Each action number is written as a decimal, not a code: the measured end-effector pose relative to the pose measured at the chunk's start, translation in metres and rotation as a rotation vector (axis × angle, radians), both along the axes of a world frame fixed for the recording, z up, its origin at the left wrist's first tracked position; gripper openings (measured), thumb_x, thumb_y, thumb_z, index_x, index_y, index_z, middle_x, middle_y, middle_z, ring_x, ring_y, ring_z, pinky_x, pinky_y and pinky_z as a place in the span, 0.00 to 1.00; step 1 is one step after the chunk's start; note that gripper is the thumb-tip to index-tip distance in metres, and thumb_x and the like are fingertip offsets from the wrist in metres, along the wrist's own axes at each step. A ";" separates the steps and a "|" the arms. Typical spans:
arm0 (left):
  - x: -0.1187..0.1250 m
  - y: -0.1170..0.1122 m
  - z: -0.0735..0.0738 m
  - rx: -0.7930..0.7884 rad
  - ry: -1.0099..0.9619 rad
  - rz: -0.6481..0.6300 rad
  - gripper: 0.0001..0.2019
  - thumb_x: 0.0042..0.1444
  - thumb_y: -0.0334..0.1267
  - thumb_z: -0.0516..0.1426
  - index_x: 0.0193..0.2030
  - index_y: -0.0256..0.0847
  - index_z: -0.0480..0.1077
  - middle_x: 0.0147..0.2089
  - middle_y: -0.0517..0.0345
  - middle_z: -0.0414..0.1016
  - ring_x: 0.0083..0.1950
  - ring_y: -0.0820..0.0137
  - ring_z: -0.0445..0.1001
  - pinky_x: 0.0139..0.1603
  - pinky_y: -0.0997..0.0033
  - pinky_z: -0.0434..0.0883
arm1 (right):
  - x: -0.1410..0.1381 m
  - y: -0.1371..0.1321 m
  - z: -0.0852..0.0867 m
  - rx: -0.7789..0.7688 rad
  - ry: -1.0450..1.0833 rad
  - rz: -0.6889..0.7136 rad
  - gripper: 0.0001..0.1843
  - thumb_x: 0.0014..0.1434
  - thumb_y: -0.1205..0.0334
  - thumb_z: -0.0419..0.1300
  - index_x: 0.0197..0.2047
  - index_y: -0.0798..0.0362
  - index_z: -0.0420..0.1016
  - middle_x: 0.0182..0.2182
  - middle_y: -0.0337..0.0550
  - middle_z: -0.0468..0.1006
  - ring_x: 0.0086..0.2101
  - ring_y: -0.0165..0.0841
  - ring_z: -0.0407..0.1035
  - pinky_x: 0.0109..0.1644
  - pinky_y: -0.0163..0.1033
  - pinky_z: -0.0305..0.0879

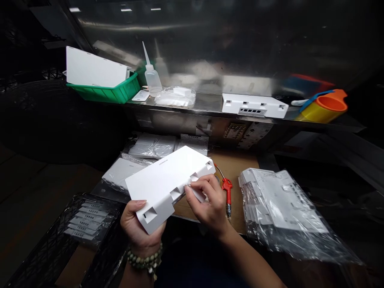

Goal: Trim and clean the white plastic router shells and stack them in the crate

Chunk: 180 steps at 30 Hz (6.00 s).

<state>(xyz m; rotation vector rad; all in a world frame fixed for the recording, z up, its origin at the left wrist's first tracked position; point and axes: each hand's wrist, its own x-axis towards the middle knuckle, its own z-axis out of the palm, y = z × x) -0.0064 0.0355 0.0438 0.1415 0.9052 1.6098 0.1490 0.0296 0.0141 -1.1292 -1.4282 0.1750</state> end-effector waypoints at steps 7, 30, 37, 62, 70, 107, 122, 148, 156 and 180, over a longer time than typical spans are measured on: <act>0.007 0.001 -0.001 0.025 -0.028 -0.013 0.23 0.43 0.30 0.57 0.49 0.47 0.73 0.46 0.55 0.83 0.52 0.55 0.81 0.44 0.62 0.81 | -0.010 -0.011 0.005 -0.048 0.073 0.148 0.03 0.61 0.66 0.67 0.39 0.51 0.79 0.34 0.43 0.75 0.35 0.34 0.72 0.38 0.40 0.71; -0.014 0.016 -0.015 -0.060 -0.415 -0.126 0.14 0.65 0.39 0.53 0.49 0.36 0.77 0.37 0.49 0.85 0.38 0.59 0.84 0.51 0.56 0.79 | 0.043 -0.019 0.014 0.029 0.663 0.057 0.04 0.59 0.60 0.66 0.34 0.51 0.80 0.33 0.40 0.71 0.35 0.33 0.68 0.37 0.38 0.65; -0.026 0.013 -0.019 -0.138 -0.445 -0.120 0.14 0.68 0.41 0.52 0.47 0.35 0.76 0.37 0.47 0.85 0.37 0.58 0.84 0.41 0.59 0.81 | 0.070 -0.001 -0.001 -0.052 1.018 -0.098 0.11 0.56 0.57 0.70 0.35 0.55 0.77 0.28 0.36 0.72 0.30 0.28 0.68 0.38 0.35 0.68; -0.057 0.007 -0.077 0.117 -0.257 -0.355 0.41 0.48 0.74 0.58 0.63 0.52 0.71 0.51 0.46 0.82 0.68 0.46 0.69 0.63 0.39 0.69 | 0.045 0.005 -0.022 -0.472 0.953 0.126 0.19 0.61 0.45 0.66 0.43 0.52 0.76 0.35 0.39 0.80 0.32 0.32 0.73 0.35 0.37 0.71; -0.051 0.007 -0.066 -0.027 0.053 -0.322 0.47 0.39 0.79 0.58 0.63 0.55 0.71 0.55 0.49 0.82 0.66 0.42 0.71 0.62 0.40 0.72 | 0.045 0.002 -0.017 -0.481 0.970 0.118 0.17 0.61 0.46 0.66 0.43 0.50 0.75 0.36 0.39 0.81 0.32 0.32 0.73 0.36 0.37 0.70; -0.065 0.026 -0.028 0.864 0.956 -0.628 0.11 0.65 0.40 0.61 0.52 0.49 0.82 0.51 0.53 0.85 0.56 0.58 0.80 0.68 0.52 0.67 | 0.075 -0.005 -0.010 -0.550 1.081 0.195 0.24 0.57 0.41 0.70 0.35 0.57 0.79 0.27 0.43 0.80 0.24 0.30 0.75 0.27 0.32 0.76; -0.039 0.039 -0.051 0.070 -0.375 -0.754 0.30 0.70 0.47 0.50 0.72 0.29 0.62 0.63 0.33 0.75 0.65 0.46 0.73 0.69 0.42 0.64 | 0.090 0.001 -0.036 -0.426 0.415 0.232 0.17 0.68 0.45 0.56 0.43 0.50 0.75 0.29 0.44 0.79 0.25 0.35 0.70 0.27 0.39 0.64; 0.006 0.044 -0.006 0.013 -0.385 -0.619 0.31 0.69 0.50 0.50 0.70 0.30 0.64 0.62 0.35 0.76 0.61 0.45 0.77 0.69 0.42 0.65 | -0.025 -0.017 0.006 -0.049 -0.279 0.318 0.09 0.65 0.67 0.65 0.47 0.48 0.80 0.37 0.44 0.79 0.37 0.37 0.74 0.42 0.45 0.69; -0.016 0.049 -0.010 0.043 -0.250 -0.538 0.29 0.71 0.48 0.46 0.73 0.34 0.61 0.63 0.37 0.76 0.67 0.46 0.72 0.70 0.37 0.62 | 0.036 -0.012 -0.010 -0.197 -0.065 0.108 0.05 0.63 0.63 0.67 0.43 0.46 0.83 0.39 0.44 0.76 0.38 0.35 0.73 0.37 0.40 0.71; -0.070 0.033 -0.045 0.219 0.319 -0.583 0.25 0.67 0.63 0.45 0.49 0.61 0.81 0.61 0.66 0.79 0.75 0.58 0.61 0.71 0.46 0.62 | 0.087 0.007 -0.034 -0.176 -0.097 -0.237 0.06 0.66 0.60 0.64 0.42 0.48 0.83 0.38 0.44 0.75 0.40 0.37 0.71 0.42 0.44 0.72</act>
